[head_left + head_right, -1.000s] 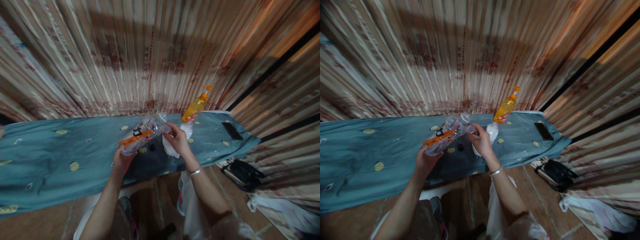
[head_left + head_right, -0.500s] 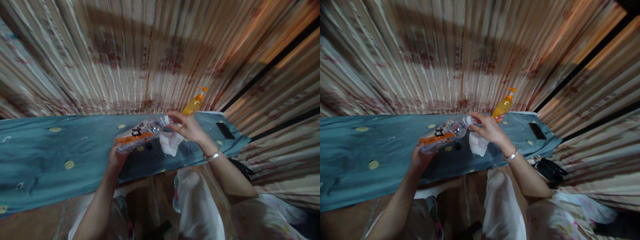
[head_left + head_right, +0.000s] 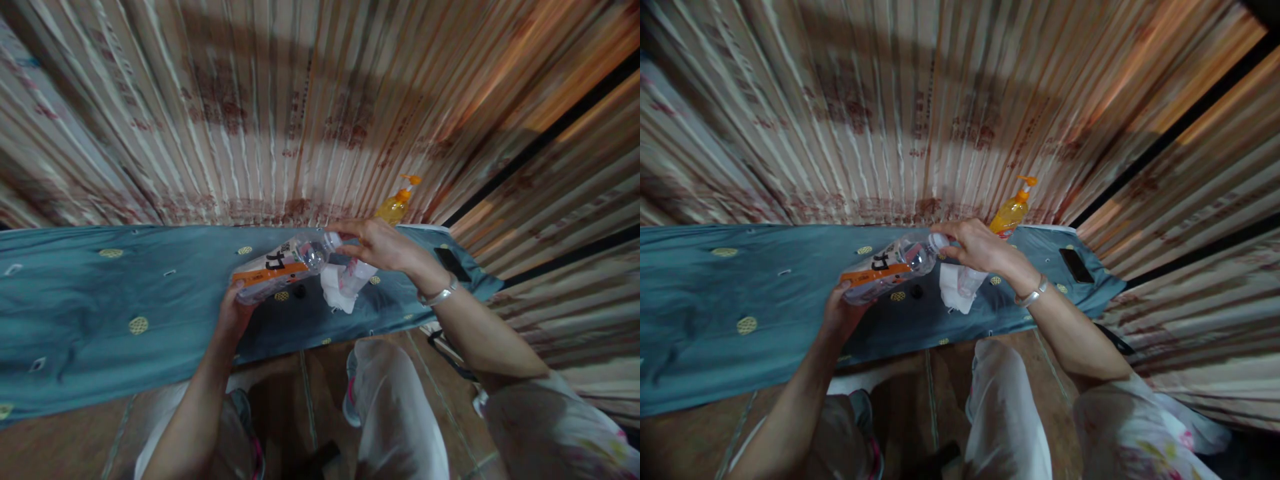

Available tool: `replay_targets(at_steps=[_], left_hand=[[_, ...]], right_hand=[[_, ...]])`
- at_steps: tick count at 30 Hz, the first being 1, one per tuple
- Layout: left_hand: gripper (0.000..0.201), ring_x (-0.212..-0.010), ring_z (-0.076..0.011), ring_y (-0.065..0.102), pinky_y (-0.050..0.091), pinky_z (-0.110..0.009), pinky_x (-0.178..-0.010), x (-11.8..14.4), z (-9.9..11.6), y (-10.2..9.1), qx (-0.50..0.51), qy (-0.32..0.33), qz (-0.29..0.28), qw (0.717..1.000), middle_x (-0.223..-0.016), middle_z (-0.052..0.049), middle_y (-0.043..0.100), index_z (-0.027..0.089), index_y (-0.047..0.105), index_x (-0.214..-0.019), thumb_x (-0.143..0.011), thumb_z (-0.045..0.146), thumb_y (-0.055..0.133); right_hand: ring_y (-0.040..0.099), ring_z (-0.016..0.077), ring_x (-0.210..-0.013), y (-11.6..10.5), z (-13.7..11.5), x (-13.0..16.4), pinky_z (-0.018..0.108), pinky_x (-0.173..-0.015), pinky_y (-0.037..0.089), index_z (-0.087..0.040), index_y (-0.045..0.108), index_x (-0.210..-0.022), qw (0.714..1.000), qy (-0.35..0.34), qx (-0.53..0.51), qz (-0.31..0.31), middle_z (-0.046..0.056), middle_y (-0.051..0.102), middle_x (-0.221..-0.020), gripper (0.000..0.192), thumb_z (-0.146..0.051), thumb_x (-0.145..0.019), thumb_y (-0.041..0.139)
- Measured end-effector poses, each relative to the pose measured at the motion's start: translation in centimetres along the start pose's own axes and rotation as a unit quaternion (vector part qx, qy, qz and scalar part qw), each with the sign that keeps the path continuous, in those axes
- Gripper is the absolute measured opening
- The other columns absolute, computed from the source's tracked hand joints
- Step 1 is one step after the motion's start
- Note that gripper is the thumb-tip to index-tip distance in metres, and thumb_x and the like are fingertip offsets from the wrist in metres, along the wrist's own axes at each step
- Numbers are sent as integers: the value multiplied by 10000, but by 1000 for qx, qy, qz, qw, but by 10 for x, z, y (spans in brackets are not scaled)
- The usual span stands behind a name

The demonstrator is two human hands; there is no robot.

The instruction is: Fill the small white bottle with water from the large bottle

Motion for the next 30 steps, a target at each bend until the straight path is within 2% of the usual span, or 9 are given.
replay_targets(at_steps=[5, 9, 11, 15, 18, 20, 24, 28, 30], left_hand=[[310, -718, -238, 769, 513, -253, -477, -2, -1, 1, -13, 7, 15, 1000, -916, -79, 823, 186, 719, -1060, -835, 400, 700], [301, -701, -239, 756, 510, -266, -476, -1, 0, 0, -19, 9, 45, 999, -906, -96, 824, 171, 732, -1073, -897, 387, 618], [320, -795, -273, 778, 570, -304, -569, 0, 1, 2, -7, 14, 21, 1000, -940, -110, 827, 162, 744, -1064, -855, 397, 681], [425, -999, -303, 780, 616, -367, -873, 3, 5, 7, 19, 24, -38, 999, -1059, -129, 828, 144, 758, -1057, -709, 374, 837], [539, -982, -280, 775, 602, -344, -889, 5, 6, 11, 5, 18, -64, 998, -1075, -136, 824, 119, 756, -1104, -614, 288, 904], [605, -976, -270, 771, 592, -339, -900, 6, 6, 12, 5, 24, -61, 998, -1064, -130, 819, 111, 739, -1147, -580, 213, 924], [699, -1012, -239, 748, 582, -326, -936, 5, 3, 6, -12, 50, -30, 998, -1111, -92, 798, 150, 701, -1174, -520, 106, 943], [814, -1012, -198, 708, 587, -293, -907, 1, -5, -6, -111, 80, 20, 990, -1104, -3, 744, 222, 672, -1148, -403, 93, 974], [881, -1078, -227, 698, 589, -352, -961, -1, -9, -6, -172, 98, 25, 980, -1151, 2, 717, 243, 650, -1173, -365, 135, 987]], right_hand=[[767, 285, -1178, 1, -12, -1, 436, -1038, 577, -270, 803, -1184, 1000, -9, 5, -19, 21, 825, -1207, 343, -223, -845, 788], [738, 279, -1228, 2, -17, 1, 443, -1060, 559, -266, 763, -1267, 998, -29, 40, -39, 34, 792, -1300, 377, -238, -894, 714], [763, 265, -1125, 3, -14, 2, 397, -979, 571, -253, 749, -1289, 997, -23, 56, -42, 43, 808, -1230, 381, -262, -910, 708], [726, 193, -784, 6, -5, 0, 278, -731, 494, -208, 756, -1212, 998, 14, 42, -43, 4, 785, -857, 292, -348, -964, 695], [619, 143, -645, 9, -1, -2, 252, -651, 391, -187, 758, -1038, 999, 37, 24, -27, -34, 685, -685, 231, -399, -997, 676], [570, 130, -617, 11, 1, -5, 256, -644, 357, -186, 743, -966, 998, 44, 33, -16, -44, 639, -647, 237, -411, -1001, 680], [544, 137, -627, 12, 5, -12, 264, -666, 349, -189, 750, -979, 997, 48, 52, 7, -44, 613, -642, 230, -407, -1000, 684], [567, 149, -672, 11, 2, -22, 263, -670, 342, -177, 756, -1012, 996, 56, 76, 4, -31, 651, -704, 209, -366, -996, 668], [571, 155, -690, 10, -6, -27, 270, -678, 337, -171, 750, -1031, 993, 60, 99, -1, -17, 673, -743, 201, -340, -1003, 645]])
Point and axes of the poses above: each hand's wrist, its own x-axis away from the middle knuckle, its own y-axis out of the palm, z = x × y, the point moved 5 cm from there along -x, towards the middle knuckle
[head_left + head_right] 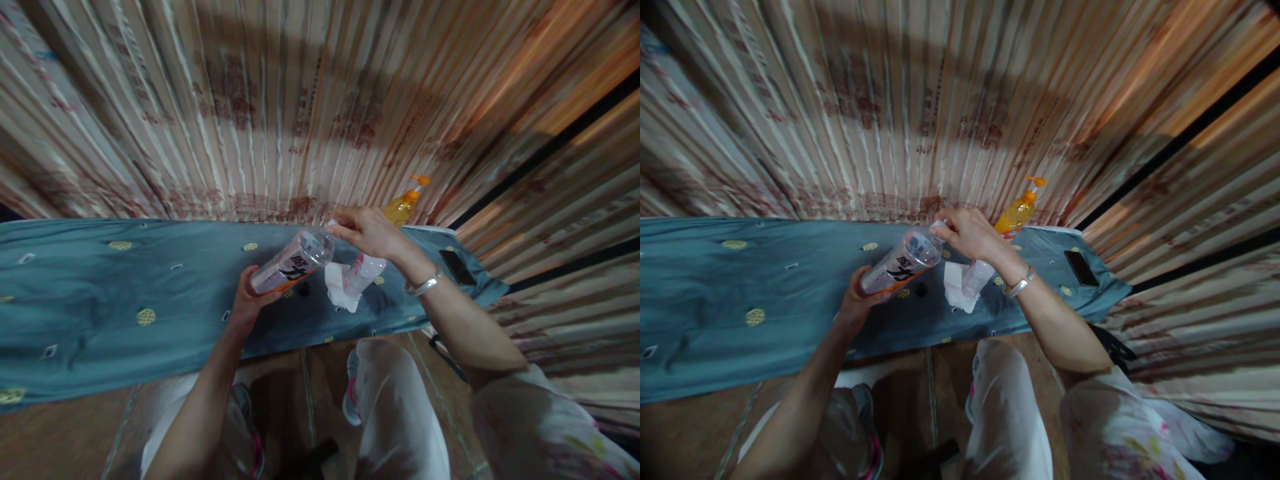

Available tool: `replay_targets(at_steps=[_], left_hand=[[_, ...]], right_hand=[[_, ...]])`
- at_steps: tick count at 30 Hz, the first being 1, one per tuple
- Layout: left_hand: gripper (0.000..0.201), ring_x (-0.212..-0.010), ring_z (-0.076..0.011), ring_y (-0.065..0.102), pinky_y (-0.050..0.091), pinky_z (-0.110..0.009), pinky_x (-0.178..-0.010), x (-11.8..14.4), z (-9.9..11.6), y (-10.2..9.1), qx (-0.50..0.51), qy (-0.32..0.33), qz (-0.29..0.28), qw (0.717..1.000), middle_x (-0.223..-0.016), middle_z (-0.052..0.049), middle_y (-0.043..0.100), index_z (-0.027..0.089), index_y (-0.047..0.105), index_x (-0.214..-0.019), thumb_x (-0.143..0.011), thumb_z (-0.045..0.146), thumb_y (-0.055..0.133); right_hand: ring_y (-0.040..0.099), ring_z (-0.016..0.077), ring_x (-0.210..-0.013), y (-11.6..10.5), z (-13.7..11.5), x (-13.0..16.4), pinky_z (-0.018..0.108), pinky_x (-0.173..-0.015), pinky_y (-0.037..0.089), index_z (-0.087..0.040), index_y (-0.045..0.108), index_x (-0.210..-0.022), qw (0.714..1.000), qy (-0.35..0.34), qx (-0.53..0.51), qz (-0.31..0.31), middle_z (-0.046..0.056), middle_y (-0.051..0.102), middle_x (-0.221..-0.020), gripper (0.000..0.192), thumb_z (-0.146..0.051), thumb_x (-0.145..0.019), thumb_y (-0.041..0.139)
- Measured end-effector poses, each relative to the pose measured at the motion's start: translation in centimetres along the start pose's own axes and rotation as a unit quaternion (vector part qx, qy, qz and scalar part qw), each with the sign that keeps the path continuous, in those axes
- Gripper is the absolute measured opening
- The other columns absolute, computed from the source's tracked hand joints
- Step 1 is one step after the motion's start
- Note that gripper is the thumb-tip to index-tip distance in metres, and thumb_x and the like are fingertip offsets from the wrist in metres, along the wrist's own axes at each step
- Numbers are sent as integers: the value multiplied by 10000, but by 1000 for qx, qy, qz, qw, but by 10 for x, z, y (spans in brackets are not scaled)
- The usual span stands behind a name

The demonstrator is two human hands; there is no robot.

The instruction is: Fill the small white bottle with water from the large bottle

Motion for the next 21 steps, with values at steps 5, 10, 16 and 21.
replay_targets(at_steps=[5, 10, 16, 21], left_hand=[[892, -1229, -314, 667, 518, -501, -1121, -3, -6, 12, -161, 69, -17, 984, -1241, -48, 702, 243, 623, -1209, -402, 295, 999], [827, -1140, -290, 698, 548, -483, -1061, -11, -20, 17, -215, 86, -9, 973, -1157, -35, 708, 237, 574, -1184, -462, 317, 969], [862, -1170, -294, 700, 547, -474, -1076, -16, -20, 22, -237, 85, 14, 968, -1211, -54, 708, 237, 543, -1222, -473, 313, 963], [875, -1203, -297, 701, 540, -462, -1095, -16, -14, 29, -227, 86, -17, 970, -1230, -55, 720, 238, 548, -1257, -492, 352, 959]], right_hand=[[597, 180, -758, -3, -29, -8, 294, -709, 328, -144, 736, -1086, 997, 0, 72, -9, 55, 730, -854, 221, -307, -1042, 594], [655, 204, -870, 4, -51, -16, 292, -754, 363, -148, 719, -1123, 994, 8, 108, -24, 83, 760, -949, 223, -288, -1068, 554], [672, 232, -988, 13, -61, -21, 315, -863, 431, -134, 703, -1139, 994, -28, 106, 17, 119, 772, -1069, 234, -303, -1079, 553], [659, 244, -995, 13, -56, -20, 341, -914, 453, -146, 704, -1106, 993, -73, 76, 55, 113, 766, -1060, 216, -300, -1071, 556]])
Point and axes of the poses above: each hand's wrist, its own x-axis away from the middle knuckle, its own y-axis out of the palm, z = x × y, the point moved 5 cm from there along -x, towards the middle knuckle
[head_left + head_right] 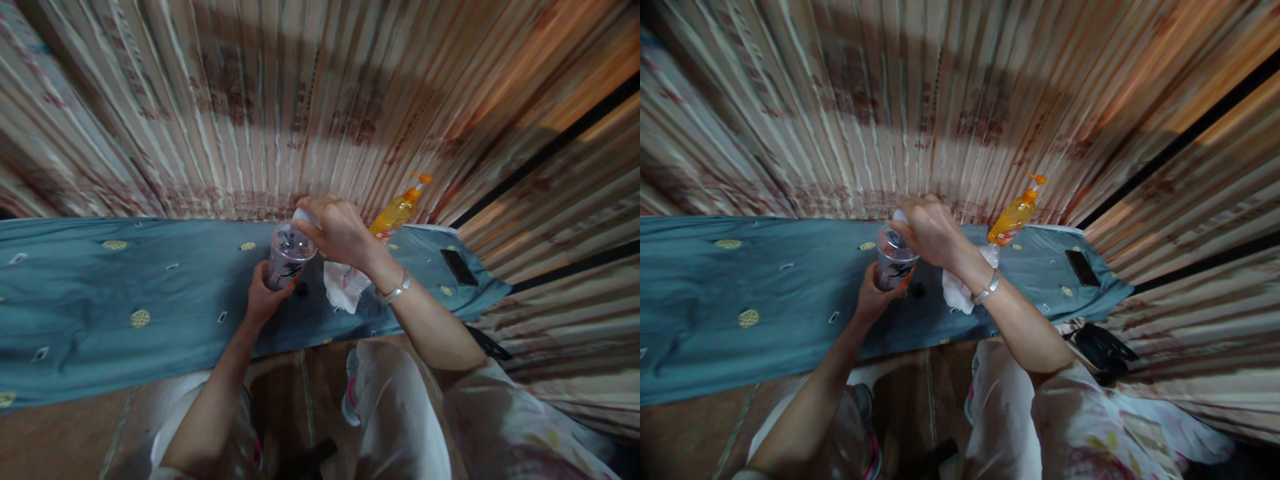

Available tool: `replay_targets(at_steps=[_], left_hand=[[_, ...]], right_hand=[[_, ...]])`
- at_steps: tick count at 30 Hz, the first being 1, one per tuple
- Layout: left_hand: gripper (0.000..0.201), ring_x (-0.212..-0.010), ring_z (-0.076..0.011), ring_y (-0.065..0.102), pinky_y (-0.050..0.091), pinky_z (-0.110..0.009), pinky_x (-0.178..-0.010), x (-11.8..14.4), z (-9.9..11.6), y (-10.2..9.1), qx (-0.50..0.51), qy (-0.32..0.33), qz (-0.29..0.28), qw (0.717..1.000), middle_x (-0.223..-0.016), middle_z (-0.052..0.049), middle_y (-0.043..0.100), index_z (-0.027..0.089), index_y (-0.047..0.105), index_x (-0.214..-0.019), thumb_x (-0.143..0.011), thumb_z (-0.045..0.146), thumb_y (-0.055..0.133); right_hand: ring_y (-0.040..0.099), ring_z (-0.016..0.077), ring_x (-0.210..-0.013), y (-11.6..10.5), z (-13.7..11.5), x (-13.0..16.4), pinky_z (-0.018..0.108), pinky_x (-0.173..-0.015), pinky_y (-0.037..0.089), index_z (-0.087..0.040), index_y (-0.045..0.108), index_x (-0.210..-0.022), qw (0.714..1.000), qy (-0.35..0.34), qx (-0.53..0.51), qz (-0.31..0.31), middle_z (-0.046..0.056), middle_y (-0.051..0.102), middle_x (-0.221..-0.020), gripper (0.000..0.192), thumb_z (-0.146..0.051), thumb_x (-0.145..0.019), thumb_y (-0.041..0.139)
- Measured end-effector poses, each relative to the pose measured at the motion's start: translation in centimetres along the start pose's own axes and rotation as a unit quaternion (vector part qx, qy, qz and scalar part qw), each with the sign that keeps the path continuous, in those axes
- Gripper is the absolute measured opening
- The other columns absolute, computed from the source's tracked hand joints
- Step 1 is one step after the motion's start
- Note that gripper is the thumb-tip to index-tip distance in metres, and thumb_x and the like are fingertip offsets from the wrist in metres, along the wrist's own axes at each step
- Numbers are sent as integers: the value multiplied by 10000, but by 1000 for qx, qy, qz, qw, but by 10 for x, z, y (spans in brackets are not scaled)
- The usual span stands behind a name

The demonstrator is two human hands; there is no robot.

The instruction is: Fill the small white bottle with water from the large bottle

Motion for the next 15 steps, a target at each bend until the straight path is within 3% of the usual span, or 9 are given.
replay_targets(at_steps=[3, 7, 15], left_hand=[[897, -1197, -301, 703, 530, -467, -1096, -1, -2, 3, 15, -11, -18, 1000, -1218, -56, 730, 233, 552, -1263, -479, 365, 969], [898, -1149, -292, 716, 539, -468, -1064, -2, -8, 10, 41, -27, -65, 997, -1193, -48, 744, 234, 561, -1254, -473, 385, 979], [858, -1181, -293, 700, 531, -452, -1074, -5, -7, 12, 19, -11, -43, 999, -1222, -67, 731, 226, 562, -1262, -517, 411, 947]], right_hand=[[661, 252, -1014, -1, 5, 0, 353, -929, 468, -151, 713, -1116, 1000, -11, -18, 2, 109, 770, -1060, 218, -293, -1064, 556], [679, 253, -1135, -2, 10, -2, 371, -1010, 488, -154, 706, -1240, 997, -39, -59, -17, 109, 770, -1223, 257, -228, -1040, 563], [673, 277, -1267, 7, 20, -3, 443, -1093, 521, -171, 620, -1417, 989, -87, -119, -17, 124, 721, -1389, 464, -127, -958, 569]])
Point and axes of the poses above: each hand's wrist, its own x-axis away from the middle knuckle, its own y-axis out of the palm, z = x × y, the point moved 5 cm from there along -x, towards the middle knuckle
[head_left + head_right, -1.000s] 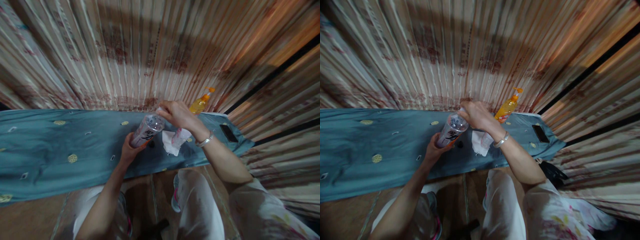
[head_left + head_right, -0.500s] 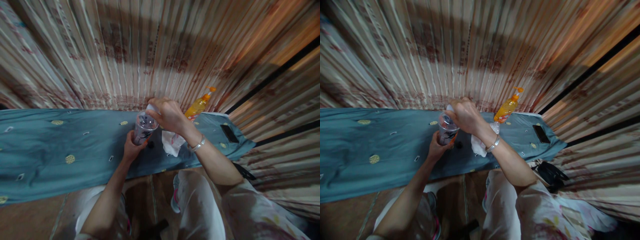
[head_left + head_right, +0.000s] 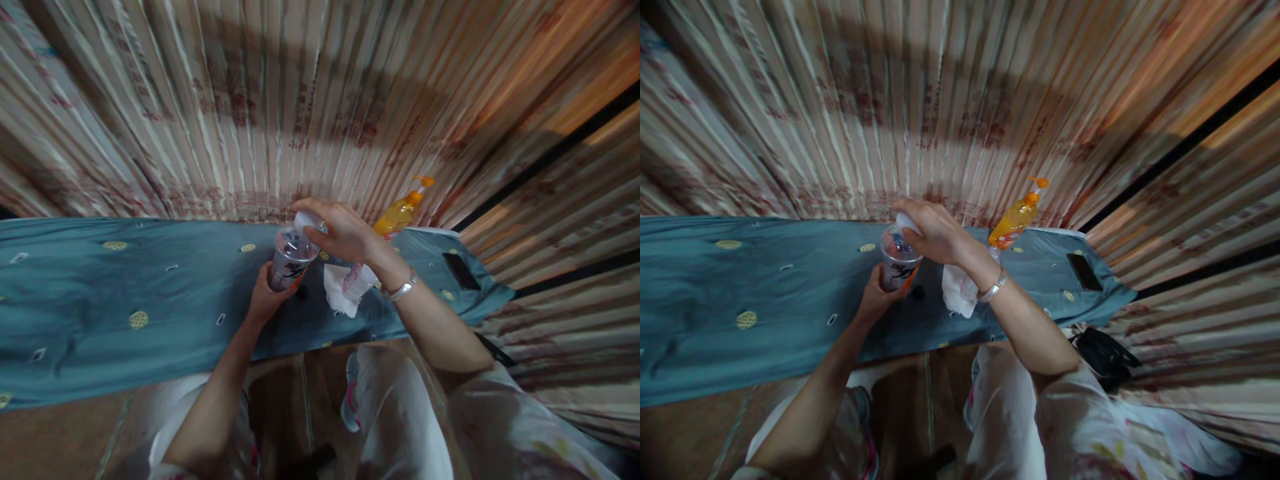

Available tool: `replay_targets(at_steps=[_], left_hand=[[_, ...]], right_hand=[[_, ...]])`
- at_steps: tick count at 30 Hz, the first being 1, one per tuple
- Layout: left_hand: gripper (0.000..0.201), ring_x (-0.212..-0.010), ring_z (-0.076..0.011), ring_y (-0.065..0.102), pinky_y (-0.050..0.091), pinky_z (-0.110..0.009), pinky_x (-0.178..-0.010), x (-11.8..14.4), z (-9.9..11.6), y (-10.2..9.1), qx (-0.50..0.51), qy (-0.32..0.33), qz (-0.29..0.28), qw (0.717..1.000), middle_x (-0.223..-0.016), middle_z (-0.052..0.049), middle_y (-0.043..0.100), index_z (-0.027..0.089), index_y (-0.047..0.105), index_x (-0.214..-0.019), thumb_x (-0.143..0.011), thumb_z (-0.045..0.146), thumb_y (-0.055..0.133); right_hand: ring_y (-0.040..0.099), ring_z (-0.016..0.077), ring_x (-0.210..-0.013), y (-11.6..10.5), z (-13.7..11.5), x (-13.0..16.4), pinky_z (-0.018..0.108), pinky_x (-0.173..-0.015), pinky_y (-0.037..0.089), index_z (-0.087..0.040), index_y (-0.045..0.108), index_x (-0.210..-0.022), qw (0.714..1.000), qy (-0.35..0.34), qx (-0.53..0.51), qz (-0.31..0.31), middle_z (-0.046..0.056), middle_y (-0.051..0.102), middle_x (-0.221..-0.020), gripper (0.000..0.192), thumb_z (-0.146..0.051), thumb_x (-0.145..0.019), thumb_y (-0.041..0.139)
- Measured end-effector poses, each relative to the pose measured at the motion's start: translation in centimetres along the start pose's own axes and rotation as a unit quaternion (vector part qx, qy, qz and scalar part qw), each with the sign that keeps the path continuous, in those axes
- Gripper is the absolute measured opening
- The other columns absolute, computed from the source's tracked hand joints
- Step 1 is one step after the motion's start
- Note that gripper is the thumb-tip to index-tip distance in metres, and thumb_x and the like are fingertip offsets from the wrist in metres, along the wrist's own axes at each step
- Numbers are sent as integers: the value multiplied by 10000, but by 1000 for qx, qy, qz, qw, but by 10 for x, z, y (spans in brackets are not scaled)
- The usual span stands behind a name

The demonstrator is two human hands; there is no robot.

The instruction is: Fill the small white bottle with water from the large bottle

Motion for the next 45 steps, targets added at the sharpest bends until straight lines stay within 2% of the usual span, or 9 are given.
replay_targets(at_steps=[5, 9, 15, 19, 25, 30, 37, 41, 45], left_hand=[[839, -1169, -293, 698, 543, -466, -1070, -1, 4, -1, -26, -2, 0, 1000, -1229, -72, 721, 218, 565, -1270, -540, 434, 916], [831, -1195, -304, 688, 539, -466, -1078, -1, 5, -1, -34, 3, -3, 999, -1230, -77, 715, 215, 570, -1264, -536, 423, 913], [781, -1119, -298, 702, 561, -471, -1034, -1, 4, 1, -27, 6, 6, 1000, -1149, -58, 711, 225, 584, -1216, -530, 396, 917], [805, -1136, -295, 696, 552, -468, -1049, -2, 3, 2, -23, 0, 5, 1000, -1171, -59, 708, 229, 574, -1227, -520, 397, 920], [840, -1196, -307, 678, 521, -475, -1093, -1, 3, 1, -44, -17, 0, 999, -1246, -83, 700, 220, 551, -1279, -541, 404, 907], [821, -1196, -302, 678, 522, -474, -1094, 0, 4, 1, -45, -4, -7, 999, -1246, -80, 705, 224, 557, -1278, -562, 407, 915], [809, -1128, -288, 697, 548, -474, -1044, -1, 2, 1, -35, -18, 8, 999, -1184, -59, 719, 228, 567, -1239, -526, 377, 919], [816, -1134, -300, 695, 542, -490, -1052, -1, 1, 0, -52, -22, 7, 998, -1185, -69, 716, 225, 572, -1243, -525, 381, 927], [809, -1141, -302, 696, 551, -476, -1045, 0, 4, 1, -53, -12, 8, 999, -1185, -68, 712, 221, 574, -1232, -522, 379, 929]], right_hand=[[622, 279, -1371, 5, 9, 3, 438, -1152, 490, -160, 582, -1478, 1000, 13, 13, -9, 140, 660, -1502, 554, -145, -925, 625], [636, 246, -1350, 2, 9, 4, 388, -1138, 475, -172, 643, -1408, 997, 20, 40, -64, 112, 703, -1451, 491, -94, -923, 623], [733, 210, -1010, -9, -3, 0, 289, -847, 469, -154, 738, -1180, 980, 109, 107, -125, 87, 799, -1103, 200, -213, -1012, 646], [724, 234, -931, -10, -7, 0, 297, -788, 444, -118, 734, -1048, 969, 138, 173, -107, 137, 792, -977, 285, -384, -1059, 631], [743, 256, -994, 1, -11, 1, 311, -805, 467, -144, 667, -1252, 973, 87, 187, -102, 128, 806, -1060, 264, -330, -1077, 600], [735, 323, -986, 6, -10, -1, 367, -789, 472, -108, 690, -1076, 963, 102, 241, -69, 203, 783, -976, 403, -460, -1105, 497], [741, 269, -995, 4, -15, 0, 327, -797, 469, -164, 656, -1231, 972, 71, 196, -106, 117, 804, -1071, 227, -281, -1039, 627], [741, 310, -948, 1, -14, -1, 354, -778, 473, -133, 694, -1117, 964, 105, 226, -88, 165, 789, -964, 326, -442, -1061, 605], [736, 318, -966, -1, -15, -2, 357, -790, 482, -128, 705, -1086, 963, 115, 231, -79, 181, 785, -988, 380, -495, -1056, 611]])
Point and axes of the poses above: each hand's wrist, its own x-axis away from the middle knuckle, its own y-axis out of the palm, z = x × y, the point moved 5 cm from there along -x, towards the middle knuckle
